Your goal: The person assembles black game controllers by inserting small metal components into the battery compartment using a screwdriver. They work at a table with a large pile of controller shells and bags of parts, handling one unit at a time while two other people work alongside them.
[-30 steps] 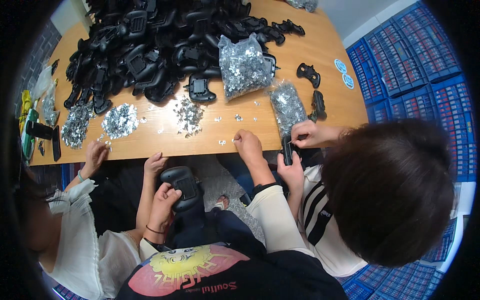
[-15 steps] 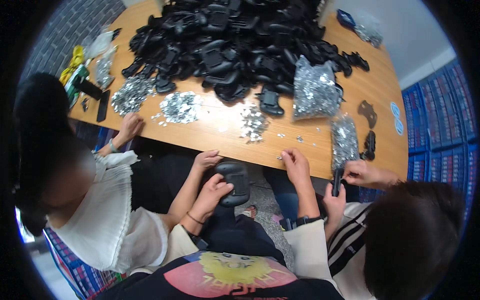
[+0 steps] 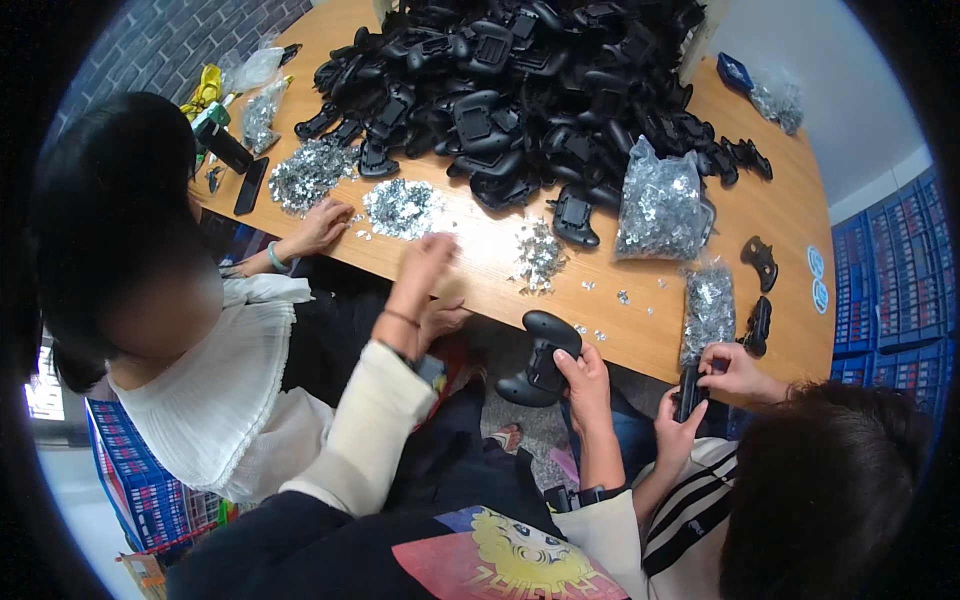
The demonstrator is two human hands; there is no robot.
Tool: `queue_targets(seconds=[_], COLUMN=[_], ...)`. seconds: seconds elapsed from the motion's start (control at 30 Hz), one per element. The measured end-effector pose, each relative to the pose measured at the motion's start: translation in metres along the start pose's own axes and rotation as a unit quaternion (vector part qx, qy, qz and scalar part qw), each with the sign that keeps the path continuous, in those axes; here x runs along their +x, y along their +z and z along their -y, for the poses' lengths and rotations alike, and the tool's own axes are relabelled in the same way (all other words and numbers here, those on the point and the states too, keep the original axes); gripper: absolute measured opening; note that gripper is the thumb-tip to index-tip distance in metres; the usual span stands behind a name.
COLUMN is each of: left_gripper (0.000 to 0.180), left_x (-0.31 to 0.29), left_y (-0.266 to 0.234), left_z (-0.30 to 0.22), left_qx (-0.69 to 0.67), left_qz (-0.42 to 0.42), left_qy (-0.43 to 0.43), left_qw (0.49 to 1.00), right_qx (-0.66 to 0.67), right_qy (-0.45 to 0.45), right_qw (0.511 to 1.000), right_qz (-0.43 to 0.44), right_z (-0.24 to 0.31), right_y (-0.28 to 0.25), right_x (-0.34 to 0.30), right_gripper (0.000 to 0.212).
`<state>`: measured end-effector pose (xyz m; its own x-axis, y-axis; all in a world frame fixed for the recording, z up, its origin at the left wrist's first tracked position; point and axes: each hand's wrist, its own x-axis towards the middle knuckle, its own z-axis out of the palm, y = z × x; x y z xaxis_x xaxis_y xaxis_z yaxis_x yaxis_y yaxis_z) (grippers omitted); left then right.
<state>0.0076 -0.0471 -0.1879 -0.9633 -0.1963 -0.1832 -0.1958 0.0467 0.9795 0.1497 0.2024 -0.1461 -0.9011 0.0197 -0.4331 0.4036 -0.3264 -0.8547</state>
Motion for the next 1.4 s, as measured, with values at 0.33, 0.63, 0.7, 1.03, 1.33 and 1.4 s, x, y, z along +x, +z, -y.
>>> queue_targets(seconds=[0.33, 0.63, 0.7, 1.03, 1.33, 1.4], left_gripper=[0.018, 0.026, 0.026, 0.011, 0.016, 0.016], left_x=[0.147, 0.196, 0.198, 0.195, 0.186, 0.183], left_y=[-0.175, -0.179, -0.171, -0.177, -0.172, -0.171], left_z=[0.047, 0.005, 0.003, 0.019, 0.018, 0.016], left_qx=[0.308, 0.52, 0.548, 0.484, 0.478, 0.482], left_qz=[-0.33, -0.182, -0.163, -0.17, -0.181, -0.183], left_qy=[0.086, 0.123, 0.115, 0.133, 0.124, 0.11], left_qw=[0.888, 0.826, 0.812, 0.848, 0.85, 0.85], right_qx=[-0.003, -0.012, -0.004, -0.007, -0.008, -0.015], right_qy=[0.017, 0.061, 0.068, 0.068, 0.058, 0.06], right_qw=[0.999, 0.996, 0.996, 0.995, 0.995, 0.994], right_qz=[-0.038, -0.059, -0.063, -0.071, -0.083, -0.086], right_z=[-0.016, -0.029, -0.03, -0.023, -0.029, -0.032], right_y=[-0.011, -0.007, -0.003, 0.006, 0.003, 0.001], right_x=[-0.01, 0.003, 0.006, 0.011, 0.001, -0.001], right_gripper=[0.027, 0.029, 0.029, 0.028, 0.027, 0.027])
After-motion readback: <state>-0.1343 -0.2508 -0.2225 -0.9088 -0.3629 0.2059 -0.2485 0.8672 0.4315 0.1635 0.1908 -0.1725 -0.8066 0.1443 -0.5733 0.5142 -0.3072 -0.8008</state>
